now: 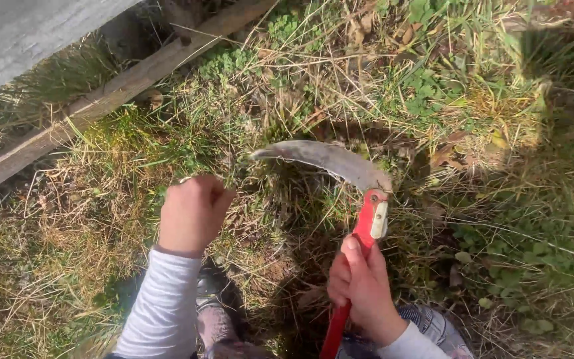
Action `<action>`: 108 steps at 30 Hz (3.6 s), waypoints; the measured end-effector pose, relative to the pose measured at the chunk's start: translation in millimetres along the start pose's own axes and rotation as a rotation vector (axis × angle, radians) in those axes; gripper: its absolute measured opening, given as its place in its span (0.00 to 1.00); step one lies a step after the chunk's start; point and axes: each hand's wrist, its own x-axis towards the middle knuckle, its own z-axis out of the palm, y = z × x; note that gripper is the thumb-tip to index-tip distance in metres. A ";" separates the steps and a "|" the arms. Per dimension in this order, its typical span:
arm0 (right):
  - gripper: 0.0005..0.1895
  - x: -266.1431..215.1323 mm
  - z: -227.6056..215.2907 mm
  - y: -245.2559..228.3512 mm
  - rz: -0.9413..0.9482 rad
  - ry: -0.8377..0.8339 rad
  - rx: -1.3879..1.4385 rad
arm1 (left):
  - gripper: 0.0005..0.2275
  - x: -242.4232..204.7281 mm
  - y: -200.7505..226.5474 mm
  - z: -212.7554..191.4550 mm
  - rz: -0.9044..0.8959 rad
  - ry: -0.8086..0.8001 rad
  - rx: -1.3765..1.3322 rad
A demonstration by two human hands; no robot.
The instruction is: The person cuts grass and weeds using a sickle by hand, reaching into the overgrowth and pulling it away to expose the base for cutting.
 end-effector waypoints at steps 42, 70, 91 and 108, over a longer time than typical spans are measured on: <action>0.10 35.1 -156.8 -193.1 -0.341 0.498 0.316 | 0.05 -97.3 230.3 12.9 0.119 -0.398 0.111; 0.11 28.7 -208.3 -206.7 -0.245 0.331 0.265 | 0.55 145.4 430.8 130.3 0.105 -0.064 -0.464; 0.12 -10.6 -173.3 -181.6 -0.220 0.318 0.220 | 0.31 185.2 449.1 110.6 0.382 -0.133 -0.158; 0.16 -77.7 -186.3 -128.5 -0.225 0.186 0.501 | 0.33 8.8 270.5 6.6 -0.225 -0.559 0.110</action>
